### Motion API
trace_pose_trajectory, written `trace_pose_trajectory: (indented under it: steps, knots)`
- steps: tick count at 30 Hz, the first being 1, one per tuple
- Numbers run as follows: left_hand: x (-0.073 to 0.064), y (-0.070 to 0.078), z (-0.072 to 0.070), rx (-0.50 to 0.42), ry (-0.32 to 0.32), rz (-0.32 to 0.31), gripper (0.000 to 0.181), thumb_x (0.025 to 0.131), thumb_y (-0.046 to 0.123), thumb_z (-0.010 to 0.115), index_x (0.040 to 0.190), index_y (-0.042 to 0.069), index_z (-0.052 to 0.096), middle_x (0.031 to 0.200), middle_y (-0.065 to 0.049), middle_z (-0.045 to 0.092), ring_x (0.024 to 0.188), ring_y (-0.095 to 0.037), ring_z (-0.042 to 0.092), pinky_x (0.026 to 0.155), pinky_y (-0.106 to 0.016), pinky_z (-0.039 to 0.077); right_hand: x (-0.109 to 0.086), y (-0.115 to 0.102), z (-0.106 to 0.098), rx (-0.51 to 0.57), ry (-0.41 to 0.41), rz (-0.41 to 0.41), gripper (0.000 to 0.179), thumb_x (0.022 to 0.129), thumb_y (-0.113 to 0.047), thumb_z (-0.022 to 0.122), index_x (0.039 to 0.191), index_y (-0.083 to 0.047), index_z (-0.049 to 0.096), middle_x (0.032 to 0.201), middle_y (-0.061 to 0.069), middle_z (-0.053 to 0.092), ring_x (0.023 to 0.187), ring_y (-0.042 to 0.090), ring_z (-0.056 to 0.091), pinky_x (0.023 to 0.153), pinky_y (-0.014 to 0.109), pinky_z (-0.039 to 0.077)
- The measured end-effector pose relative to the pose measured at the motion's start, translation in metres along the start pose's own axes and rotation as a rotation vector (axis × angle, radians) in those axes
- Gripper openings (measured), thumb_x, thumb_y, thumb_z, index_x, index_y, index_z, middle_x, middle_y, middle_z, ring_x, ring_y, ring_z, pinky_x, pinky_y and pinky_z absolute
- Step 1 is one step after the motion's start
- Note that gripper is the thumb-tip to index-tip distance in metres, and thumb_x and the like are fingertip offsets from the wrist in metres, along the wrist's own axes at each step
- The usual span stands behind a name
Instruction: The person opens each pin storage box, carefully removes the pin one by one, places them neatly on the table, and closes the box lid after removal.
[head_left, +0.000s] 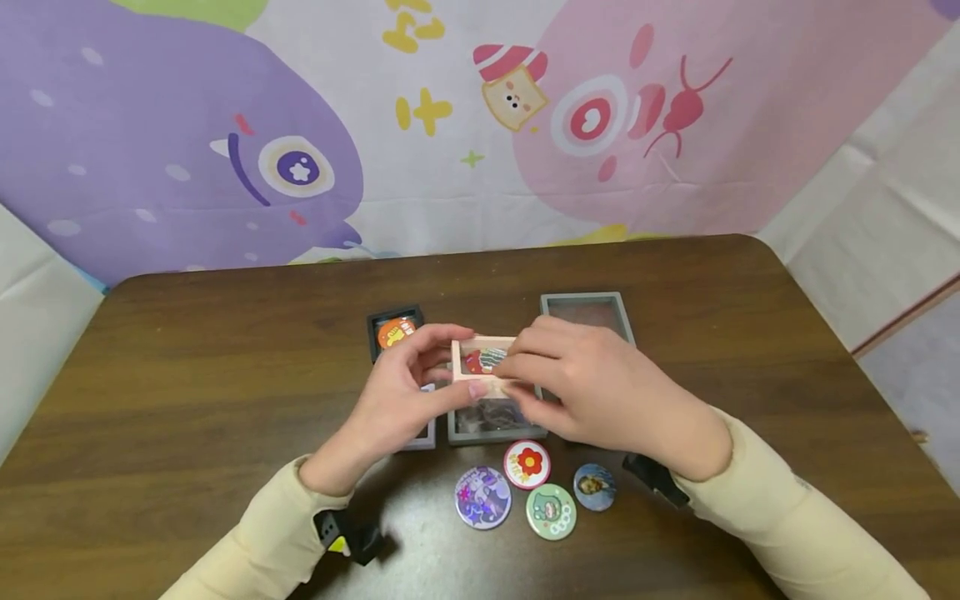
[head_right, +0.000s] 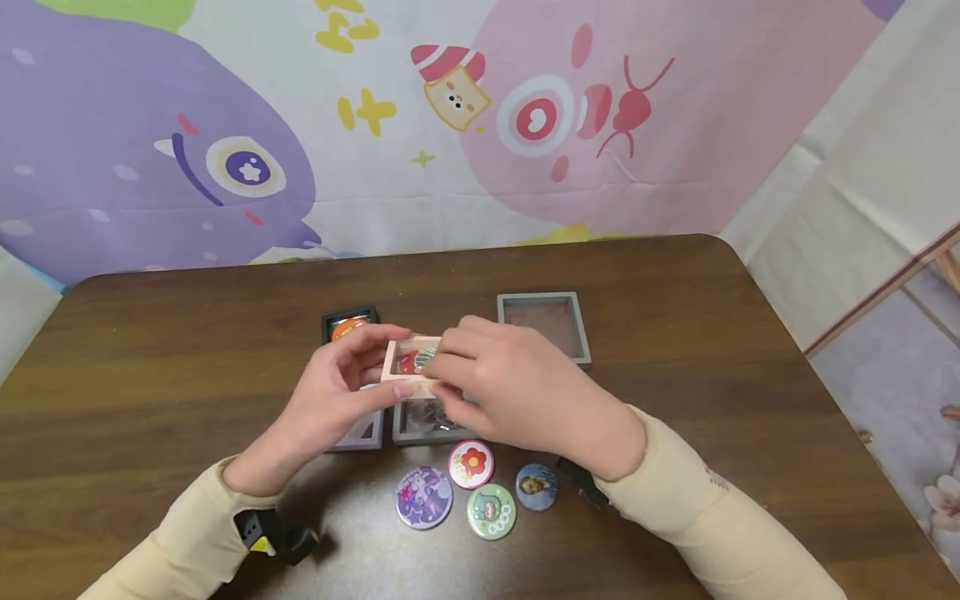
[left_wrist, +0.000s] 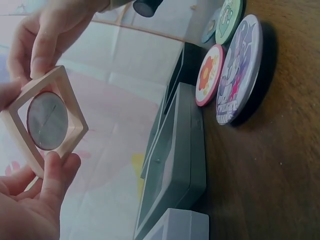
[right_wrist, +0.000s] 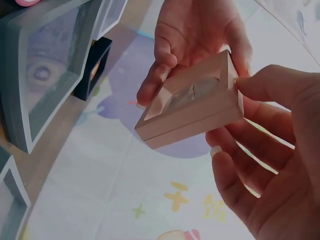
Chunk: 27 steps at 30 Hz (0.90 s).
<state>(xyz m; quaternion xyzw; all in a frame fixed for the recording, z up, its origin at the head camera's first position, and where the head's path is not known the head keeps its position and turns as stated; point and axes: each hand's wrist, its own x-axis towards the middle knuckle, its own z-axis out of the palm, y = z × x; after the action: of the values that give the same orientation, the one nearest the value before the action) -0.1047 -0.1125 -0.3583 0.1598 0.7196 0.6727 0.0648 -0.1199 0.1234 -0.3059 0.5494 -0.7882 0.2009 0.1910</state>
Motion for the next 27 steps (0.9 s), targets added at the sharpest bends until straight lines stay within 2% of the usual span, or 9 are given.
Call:
trace_pose_trajectory:
  steps: [3, 9, 13, 17, 22, 27]
  knots:
    - [0.000, 0.000, 0.001, 0.020, 0.014, 0.007, 0.051, 0.081, 0.008, 0.080, 0.127, 0.002, 0.059, 0.116, -0.013, 0.065, 0.091, -0.025, 0.067, 0.082, -0.039, 0.057, 0.001, -0.004, 0.001, -0.064, 0.022, -0.049, 0.018, 0.082, -0.006, 0.073, 0.100, -0.008, 0.074, 0.087, -0.001, 0.065, 0.078, 0.014, 0.058, 0.069, 0.028, 0.053]
    - [-0.001, 0.000, 0.002, 0.024, 0.017, 0.012, 0.050, 0.081, 0.009, 0.080, 0.126, 0.001, 0.060, 0.116, -0.013, 0.065, 0.088, -0.024, 0.067, 0.079, -0.035, 0.057, 0.004, -0.011, 0.000, -0.138, -0.005, -0.050, 0.010, 0.088, -0.008, 0.066, 0.096, -0.008, 0.072, 0.085, -0.002, 0.066, 0.076, 0.014, 0.058, 0.067, 0.028, 0.052]
    - [-0.001, 0.001, 0.002, 0.028, 0.015, 0.008, 0.050, 0.081, 0.009, 0.081, 0.126, 0.001, 0.060, 0.116, -0.013, 0.065, 0.085, -0.024, 0.068, 0.076, -0.035, 0.058, 0.003, -0.012, 0.001, -0.125, -0.006, -0.044, 0.010, 0.090, -0.010, 0.066, 0.098, -0.008, 0.072, 0.086, -0.002, 0.066, 0.075, 0.014, 0.057, 0.066, 0.028, 0.051]
    - [-0.002, 0.000, 0.004, 0.030, 0.024, 0.015, 0.051, 0.080, 0.009, 0.082, 0.125, 0.001, 0.061, 0.116, -0.013, 0.066, 0.083, -0.026, 0.069, 0.075, -0.037, 0.058, 0.002, -0.011, 0.003, -0.104, -0.001, -0.047, 0.015, 0.086, -0.008, 0.069, 0.100, -0.007, 0.072, 0.086, -0.001, 0.067, 0.074, 0.014, 0.058, 0.067, 0.029, 0.054]
    - [-0.002, 0.000, 0.006, 0.004, 0.047, 0.040, 0.054, 0.077, 0.006, 0.084, 0.126, 0.002, 0.062, 0.116, -0.012, 0.068, 0.092, -0.027, 0.069, 0.075, -0.038, 0.059, 0.001, -0.007, 0.005, -0.062, 0.007, -0.062, 0.021, 0.080, -0.002, 0.069, 0.100, -0.007, 0.072, 0.087, -0.001, 0.065, 0.075, 0.013, 0.058, 0.066, 0.027, 0.053]
    - [-0.003, -0.001, 0.008, -0.028, 0.060, 0.063, 0.055, 0.076, 0.004, 0.084, 0.126, 0.002, 0.062, 0.117, -0.012, 0.068, 0.099, -0.026, 0.069, 0.076, -0.039, 0.059, 0.000, -0.006, 0.004, -0.010, -0.001, -0.063, 0.022, 0.080, 0.000, 0.069, 0.101, -0.007, 0.072, 0.090, 0.000, 0.065, 0.079, 0.013, 0.058, 0.072, 0.027, 0.053]
